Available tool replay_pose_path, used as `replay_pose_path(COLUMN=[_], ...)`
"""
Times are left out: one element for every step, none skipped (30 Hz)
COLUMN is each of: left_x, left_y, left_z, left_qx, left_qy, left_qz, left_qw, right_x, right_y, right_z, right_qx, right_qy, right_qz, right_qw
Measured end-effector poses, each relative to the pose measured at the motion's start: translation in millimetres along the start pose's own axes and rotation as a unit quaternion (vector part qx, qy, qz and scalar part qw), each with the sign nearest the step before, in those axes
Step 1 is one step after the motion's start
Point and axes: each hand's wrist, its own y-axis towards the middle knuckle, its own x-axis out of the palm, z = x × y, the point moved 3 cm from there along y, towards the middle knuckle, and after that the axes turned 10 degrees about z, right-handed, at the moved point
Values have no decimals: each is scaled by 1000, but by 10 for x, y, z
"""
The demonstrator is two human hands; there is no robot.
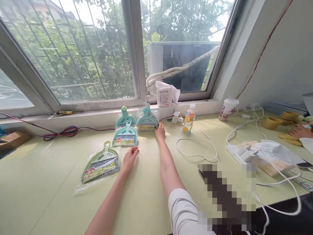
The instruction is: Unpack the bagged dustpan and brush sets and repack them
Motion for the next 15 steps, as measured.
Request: replay_pose_path(left_x=[-2,-3,0,6,13,18,25,34,41,47,53,57,61,64,65], left_y=[8,15,23,32,40,48,55,60,63,65,65,64,62,60,58], left_z=[11,21,31,39,47,51,55,58,58,57,56,55,57,60,66], left_qx=[5,9,14,16,21,21,25,29,30,32,33,34,36,39,42], left_qy=[2,5,10,20,32,46,58,66,71,76,80,83,85,87,89], left_qz=[4,7,6,4,2,4,4,2,3,3,4,5,6,8,10], left_qw=[1000,1000,1000,1000,999,999,998,997,997,997,996,996,996,995,995], right_x=[-17,-34,-55,-77,-100,-126,-162,-216,-293,-401,-540,-716,-931,-1177,-1450], right_y=[-5,-15,-27,-43,-63,-88,-116,-145,-172,-194,-211,-221,-229,-241,-260], right_z=[-6,-10,-5,3,11,14,2,-22,-60,-117,-186,-263,-343,-410,-449], right_qx=[-10,-20,-20,-18,-16,-15,-24,-33,-39,-50,-65,-85,-112,-139,-154], right_qy=[-31,-56,-67,-75,-82,-89,-94,-98,-99,-94,-86,-71,-50,-27,-7], right_qz=[-14,-28,-33,-35,-37,-44,-52,-57,-65,-71,-84,-99,-117,-146,-182], right_qw=[999,998,997,996,996,995,994,993,992,992,991,989,985,979,971])
